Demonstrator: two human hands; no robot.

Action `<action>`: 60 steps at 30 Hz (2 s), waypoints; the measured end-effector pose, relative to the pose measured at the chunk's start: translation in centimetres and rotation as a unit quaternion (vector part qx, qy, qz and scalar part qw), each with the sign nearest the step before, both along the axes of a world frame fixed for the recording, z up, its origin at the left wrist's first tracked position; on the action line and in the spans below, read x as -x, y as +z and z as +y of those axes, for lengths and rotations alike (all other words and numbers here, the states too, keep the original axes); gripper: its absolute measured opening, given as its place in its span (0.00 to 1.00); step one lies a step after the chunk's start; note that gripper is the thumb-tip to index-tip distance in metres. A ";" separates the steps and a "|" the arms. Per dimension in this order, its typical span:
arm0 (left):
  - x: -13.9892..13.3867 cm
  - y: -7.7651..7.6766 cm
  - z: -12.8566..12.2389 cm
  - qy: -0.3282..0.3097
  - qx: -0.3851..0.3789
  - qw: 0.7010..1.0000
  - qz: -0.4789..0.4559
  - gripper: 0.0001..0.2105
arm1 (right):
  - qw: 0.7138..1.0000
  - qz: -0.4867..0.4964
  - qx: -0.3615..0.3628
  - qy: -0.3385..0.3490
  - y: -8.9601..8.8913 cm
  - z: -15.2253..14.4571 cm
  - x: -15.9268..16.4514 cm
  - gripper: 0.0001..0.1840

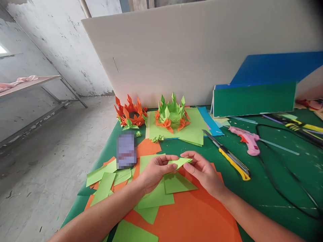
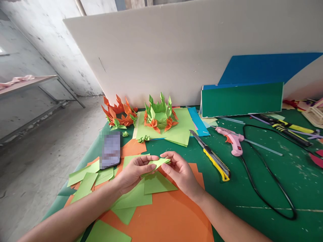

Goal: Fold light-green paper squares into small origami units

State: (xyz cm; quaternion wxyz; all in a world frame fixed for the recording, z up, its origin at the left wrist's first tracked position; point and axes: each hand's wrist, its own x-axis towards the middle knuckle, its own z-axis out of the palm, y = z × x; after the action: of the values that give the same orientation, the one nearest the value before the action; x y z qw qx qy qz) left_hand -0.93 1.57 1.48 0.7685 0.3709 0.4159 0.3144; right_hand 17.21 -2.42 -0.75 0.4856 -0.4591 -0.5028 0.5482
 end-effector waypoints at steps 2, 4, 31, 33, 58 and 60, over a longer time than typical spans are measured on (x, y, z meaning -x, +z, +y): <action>0.0 0.0 -0.2 0.002 -0.007 1.000 0.003 0.17 | 1.000 -0.010 -0.009 0.007 0.1 -0.1 0.1 0.14; -0.1 0.0 -0.3 0.008 -0.017 1.000 0.006 0.18 | 1.000 -0.015 -0.014 0.015 0.1 -0.2 0.1 0.13; -0.4 -0.8 -0.8 0.024 -0.161 0.983 0.081 0.14 | 0.990 -0.084 -0.081 -0.076 -0.8 0.0 0.0 0.06; -0.5 -0.9 -0.9 0.023 -0.164 0.982 0.092 0.14 | 0.984 -0.114 -0.104 -0.091 -0.8 0.0 0.0 0.03; -1.0 -1.0 -1.8 0.035 -0.158 0.981 0.106 0.13 | 0.883 -0.308 -0.325 -0.141 -0.2 -0.4 0.4 0.09; -1.0 -0.9 -2.0 0.040 -0.179 0.977 0.109 0.12 | 0.890 -0.301 -0.304 -0.156 -0.3 -0.4 0.5 0.10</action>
State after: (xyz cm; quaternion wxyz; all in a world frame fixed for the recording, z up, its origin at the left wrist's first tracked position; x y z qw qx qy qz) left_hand 0.03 -0.38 0.56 0.6266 0.5176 0.4488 0.3715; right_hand 16.71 -2.78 -1.01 0.5056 -0.5051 -0.6889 0.1213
